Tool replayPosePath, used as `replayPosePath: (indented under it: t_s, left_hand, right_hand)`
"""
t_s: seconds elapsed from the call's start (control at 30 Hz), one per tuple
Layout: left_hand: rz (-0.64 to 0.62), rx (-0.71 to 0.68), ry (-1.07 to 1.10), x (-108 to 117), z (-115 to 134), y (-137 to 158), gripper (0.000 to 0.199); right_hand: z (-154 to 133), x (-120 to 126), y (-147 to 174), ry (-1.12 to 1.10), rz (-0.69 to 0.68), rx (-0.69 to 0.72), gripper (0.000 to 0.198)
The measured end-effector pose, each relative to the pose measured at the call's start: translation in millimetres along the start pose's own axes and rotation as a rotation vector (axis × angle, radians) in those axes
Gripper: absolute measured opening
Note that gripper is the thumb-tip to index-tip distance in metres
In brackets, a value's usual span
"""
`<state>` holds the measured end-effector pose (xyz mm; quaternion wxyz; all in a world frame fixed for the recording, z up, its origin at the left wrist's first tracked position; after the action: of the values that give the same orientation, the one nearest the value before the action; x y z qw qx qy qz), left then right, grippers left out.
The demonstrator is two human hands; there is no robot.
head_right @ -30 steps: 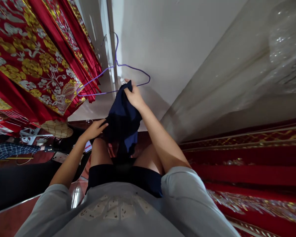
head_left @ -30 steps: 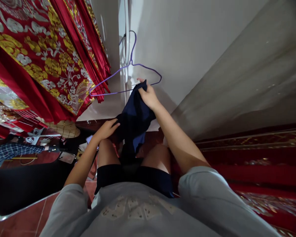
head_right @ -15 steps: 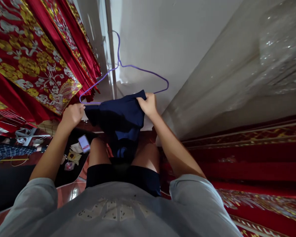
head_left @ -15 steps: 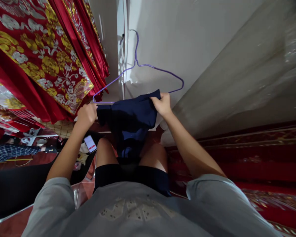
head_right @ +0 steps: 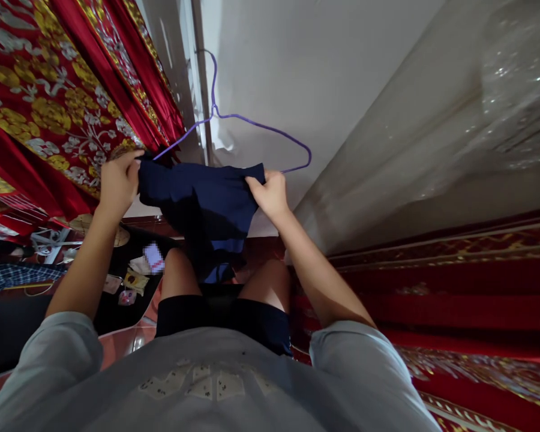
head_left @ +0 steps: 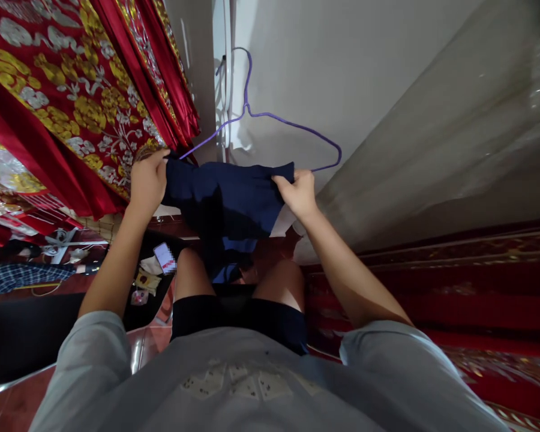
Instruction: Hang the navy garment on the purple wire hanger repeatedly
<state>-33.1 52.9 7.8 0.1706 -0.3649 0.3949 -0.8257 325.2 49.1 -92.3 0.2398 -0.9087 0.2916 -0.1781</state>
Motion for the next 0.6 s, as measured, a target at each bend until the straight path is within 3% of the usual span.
replayPosePath:
  t_s: [0.1, 0.2, 0.3, 0.43, 0.5, 0.6]
  left_hand:
    - [-0.003, -0.065, 0.096, -19.9, 21.7, -16.6, 0.029]
    - [-0.052, -0.121, 0.125, -42.3, 31.0, -27.3, 0.028]
    - [-0.113, -0.134, 0.147, -57.6, 24.3, -30.7, 0.026]
    - [-0.145, -0.116, 0.161, -62.6, 13.9, -31.2, 0.023]
    - [-0.134, -0.106, 0.17, -59.6, 12.0, -33.1, 0.022]
    - [-0.127, -0.119, 0.164, -51.8, 6.5, -36.6, 0.024]
  right_hand:
    - [-11.6, -13.4, 19.8, -0.105, -0.16, -0.03, 0.032]
    - [-27.4, -13.1, 34.3, -0.212, -0.252, 0.025, 0.011]
    - [-28.9, 8.2, 26.6, -0.231, -0.151, 0.098, 0.029]
    - [-4.7, 49.3, -9.6, -0.166, 0.166, 0.067, 0.054]
    - [11.0, 63.6, -27.6, -0.114, 0.24, -0.033, 0.052]
    - [20.4, 76.6, -45.7, -0.142, 0.164, -0.157, 0.034]
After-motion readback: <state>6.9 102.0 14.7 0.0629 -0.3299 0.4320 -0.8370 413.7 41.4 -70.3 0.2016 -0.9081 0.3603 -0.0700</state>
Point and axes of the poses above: each hand's wrist, its own y-axis away from the middle knuckle, its own x-axis out of the back of the hand, z = x × y, the point moved 6 cm from there along -y, towards the middle knuckle, and after that the axes turned 15 degrees about z, right-handed, at the moved point
